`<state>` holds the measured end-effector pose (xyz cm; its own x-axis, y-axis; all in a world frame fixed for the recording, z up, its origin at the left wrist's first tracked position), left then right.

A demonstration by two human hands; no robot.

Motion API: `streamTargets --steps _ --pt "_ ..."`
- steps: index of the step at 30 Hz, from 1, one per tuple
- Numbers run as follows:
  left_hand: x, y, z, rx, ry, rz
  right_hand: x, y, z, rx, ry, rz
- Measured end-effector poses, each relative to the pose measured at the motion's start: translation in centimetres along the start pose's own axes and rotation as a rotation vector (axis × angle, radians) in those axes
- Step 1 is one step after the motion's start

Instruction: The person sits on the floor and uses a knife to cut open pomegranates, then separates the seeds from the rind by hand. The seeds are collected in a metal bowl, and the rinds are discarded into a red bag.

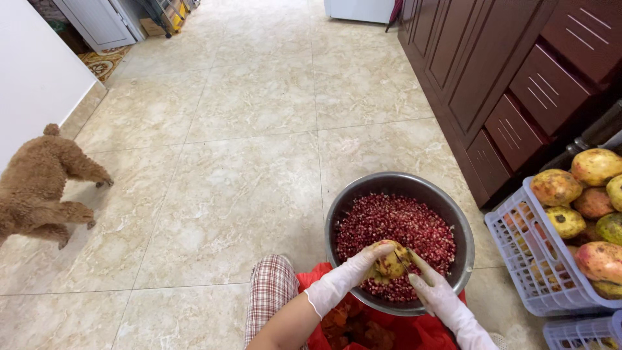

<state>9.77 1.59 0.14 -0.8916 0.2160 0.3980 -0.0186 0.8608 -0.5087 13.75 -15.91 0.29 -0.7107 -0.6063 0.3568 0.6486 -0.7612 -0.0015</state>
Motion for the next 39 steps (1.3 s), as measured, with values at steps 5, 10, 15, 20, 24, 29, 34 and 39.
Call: streamTargets --steps 5,10,15,20,24,29,34,39 --pt "-0.4 -0.3 0.2 0.152 -0.099 0.040 1.2 -2.9 2.5 -0.081 0.042 -0.055" --pt "-0.6 -0.7 2.0 0.271 -0.095 0.055 0.6 -2.2 1.3 -0.509 -0.042 -0.077" --pt "0.4 -0.3 2.0 0.250 -0.127 0.054 0.7 -2.1 1.3 -0.873 0.125 0.415" --pt "1.2 0.8 0.5 0.258 -0.143 0.029 1.5 -1.1 1.1 -0.762 -0.061 0.111" --pt "1.3 2.4 -1.1 0.105 -0.175 -0.073 3.1 -1.6 2.6 -0.777 -0.167 0.040" --pt "3.3 1.0 -4.7 -1.198 -0.782 -0.511 3.3 -3.0 2.6 -0.764 -0.121 0.224" --pt "0.5 2.4 -0.3 -0.482 -0.324 -0.399 3.4 -4.1 2.3 -0.615 -0.086 0.299" --pt "-0.3 3.2 0.6 -0.255 -0.355 -0.387 3.7 -3.7 2.5 0.076 -0.077 -0.008"
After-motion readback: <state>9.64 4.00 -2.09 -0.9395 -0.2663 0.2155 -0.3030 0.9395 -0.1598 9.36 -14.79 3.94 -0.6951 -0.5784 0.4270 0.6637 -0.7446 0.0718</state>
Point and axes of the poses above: each hand's wrist, its own x-axis away from the middle knuckle, its own y-axis out of the back of the hand, z = x × y, the point moved 7 cm from there along -x, towards the middle knuckle, and after that the axes turned 3 degrees about y, right-handed, at the moved point
